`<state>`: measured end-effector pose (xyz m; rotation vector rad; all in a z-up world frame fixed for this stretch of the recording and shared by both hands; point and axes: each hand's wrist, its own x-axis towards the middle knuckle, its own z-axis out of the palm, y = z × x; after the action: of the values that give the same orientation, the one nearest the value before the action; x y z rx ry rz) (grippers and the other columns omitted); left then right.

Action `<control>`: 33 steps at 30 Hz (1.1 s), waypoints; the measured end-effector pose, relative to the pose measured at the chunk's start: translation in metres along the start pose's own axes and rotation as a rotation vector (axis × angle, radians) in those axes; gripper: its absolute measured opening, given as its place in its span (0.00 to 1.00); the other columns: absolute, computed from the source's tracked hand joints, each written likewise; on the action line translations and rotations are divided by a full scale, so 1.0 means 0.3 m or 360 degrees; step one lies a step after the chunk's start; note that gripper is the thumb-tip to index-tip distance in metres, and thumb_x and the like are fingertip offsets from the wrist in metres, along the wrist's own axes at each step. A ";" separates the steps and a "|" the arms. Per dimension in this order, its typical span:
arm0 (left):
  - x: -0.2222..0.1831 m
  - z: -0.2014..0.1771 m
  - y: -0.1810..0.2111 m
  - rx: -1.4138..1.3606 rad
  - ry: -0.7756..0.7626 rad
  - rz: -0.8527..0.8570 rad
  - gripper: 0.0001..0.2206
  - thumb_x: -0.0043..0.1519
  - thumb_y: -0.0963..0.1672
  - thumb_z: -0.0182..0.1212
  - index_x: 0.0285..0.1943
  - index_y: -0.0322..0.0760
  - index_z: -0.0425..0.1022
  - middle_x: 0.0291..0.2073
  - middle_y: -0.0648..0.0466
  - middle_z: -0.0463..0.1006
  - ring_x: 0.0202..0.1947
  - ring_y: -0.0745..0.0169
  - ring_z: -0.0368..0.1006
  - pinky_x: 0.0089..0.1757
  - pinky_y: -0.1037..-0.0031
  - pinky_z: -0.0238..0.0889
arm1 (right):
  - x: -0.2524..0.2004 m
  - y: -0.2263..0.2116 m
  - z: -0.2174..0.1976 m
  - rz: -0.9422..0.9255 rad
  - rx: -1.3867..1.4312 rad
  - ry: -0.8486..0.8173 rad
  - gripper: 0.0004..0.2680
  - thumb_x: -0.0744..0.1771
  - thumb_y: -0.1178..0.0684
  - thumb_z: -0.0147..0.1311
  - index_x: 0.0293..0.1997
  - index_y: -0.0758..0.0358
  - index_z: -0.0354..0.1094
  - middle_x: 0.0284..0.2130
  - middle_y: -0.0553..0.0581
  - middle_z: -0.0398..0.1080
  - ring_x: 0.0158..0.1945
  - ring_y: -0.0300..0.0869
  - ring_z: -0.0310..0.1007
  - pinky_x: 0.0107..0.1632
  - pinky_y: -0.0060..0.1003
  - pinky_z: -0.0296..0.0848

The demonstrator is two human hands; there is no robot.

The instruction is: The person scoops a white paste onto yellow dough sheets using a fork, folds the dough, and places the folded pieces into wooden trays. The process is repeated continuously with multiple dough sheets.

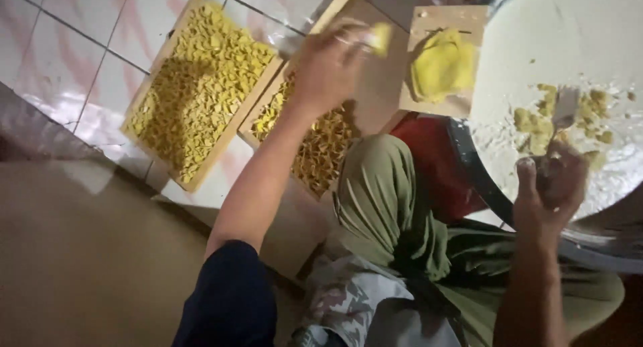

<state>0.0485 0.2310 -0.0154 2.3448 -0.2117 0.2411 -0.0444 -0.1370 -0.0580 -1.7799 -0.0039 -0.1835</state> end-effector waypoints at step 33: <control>0.006 0.416 0.013 0.0063 0.0136 0.0048 0.14 0.60 0.47 0.66 0.55 0.50 0.80 0.46 0.56 0.80 0.50 0.51 0.78 0.49 0.62 0.72 | 0.027 0.146 0.063 -0.0069 -0.0679 0.0185 0.08 0.71 0.68 0.47 0.52 0.64 0.69 0.26 0.63 0.74 0.28 0.58 0.73 0.37 0.47 0.68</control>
<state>0.0632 0.1397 -0.0993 2.3661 -0.2024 0.3625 -0.0297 -0.1288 -0.1036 -2.1923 0.0857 -0.3388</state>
